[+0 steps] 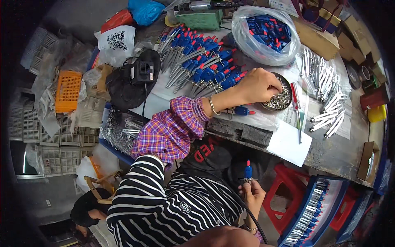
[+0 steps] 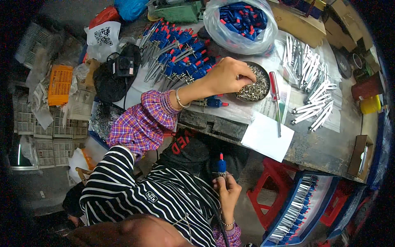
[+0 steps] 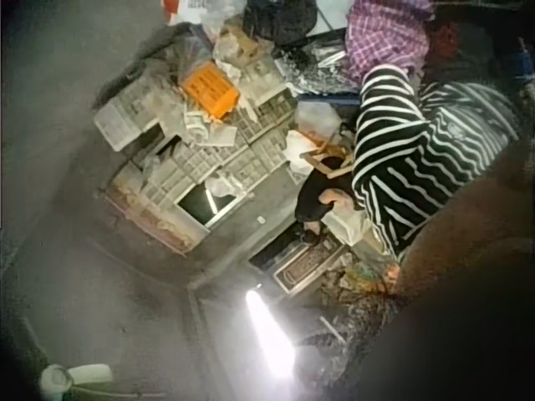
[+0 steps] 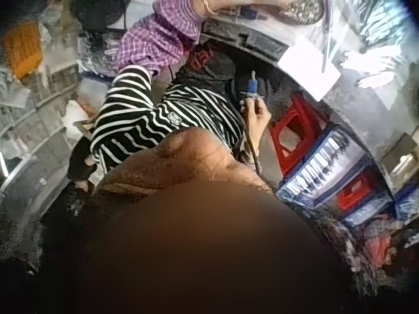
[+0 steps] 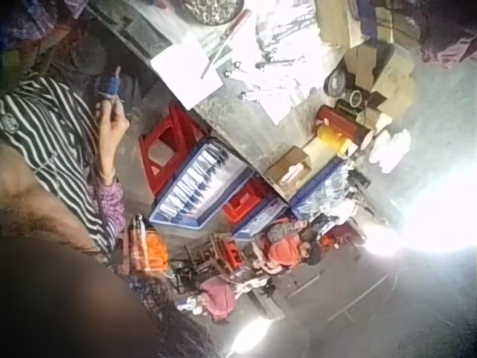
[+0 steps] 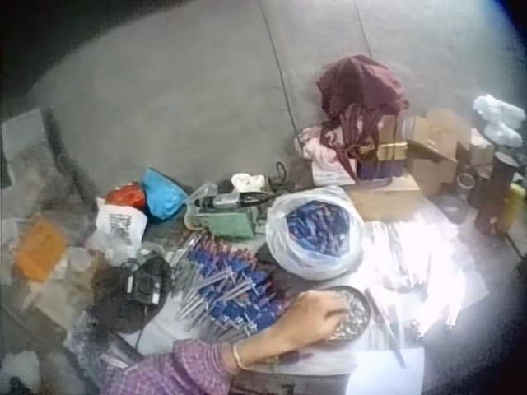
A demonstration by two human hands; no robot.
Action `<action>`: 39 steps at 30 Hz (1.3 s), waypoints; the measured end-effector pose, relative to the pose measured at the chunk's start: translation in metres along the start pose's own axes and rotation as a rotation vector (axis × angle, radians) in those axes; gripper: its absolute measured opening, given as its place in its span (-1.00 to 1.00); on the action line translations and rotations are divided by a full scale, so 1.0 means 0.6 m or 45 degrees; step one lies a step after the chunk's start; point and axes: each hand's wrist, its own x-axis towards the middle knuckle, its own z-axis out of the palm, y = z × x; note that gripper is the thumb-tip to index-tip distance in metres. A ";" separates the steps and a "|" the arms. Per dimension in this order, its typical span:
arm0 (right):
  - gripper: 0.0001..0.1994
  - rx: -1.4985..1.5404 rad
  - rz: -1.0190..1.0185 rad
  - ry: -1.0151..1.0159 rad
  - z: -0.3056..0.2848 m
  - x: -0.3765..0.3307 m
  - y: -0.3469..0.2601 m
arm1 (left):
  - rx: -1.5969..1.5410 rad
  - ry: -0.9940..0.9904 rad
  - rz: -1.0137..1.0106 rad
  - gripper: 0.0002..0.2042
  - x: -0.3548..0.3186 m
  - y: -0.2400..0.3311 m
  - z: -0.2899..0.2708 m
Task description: Assembling small hand tools by inserting metal bits into plastic handles.
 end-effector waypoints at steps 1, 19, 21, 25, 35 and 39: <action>-0.86 0.027 -0.003 0.016 0.001 0.001 -0.002 | -0.066 0.026 -0.026 -0.89 -0.001 -0.003 0.001; -0.78 0.099 -0.119 0.094 0.020 0.025 -0.051 | -1.044 -0.485 -0.616 -0.88 -0.067 0.095 -0.058; -0.85 0.058 -0.150 0.088 0.026 0.024 -0.067 | -1.239 -0.568 -0.795 -0.89 -0.092 0.116 -0.070; -0.86 0.082 -0.137 0.084 0.023 0.029 -0.066 | -1.366 -0.660 -1.070 -0.92 -0.128 0.138 -0.054; -0.82 0.048 -0.215 0.064 0.023 0.017 -0.058 | -1.036 -0.579 -0.669 -0.86 -0.172 0.157 -0.014; -0.81 0.107 -0.226 0.044 0.022 0.014 -0.057 | -0.801 -0.490 -0.515 -0.84 -0.175 0.167 -0.009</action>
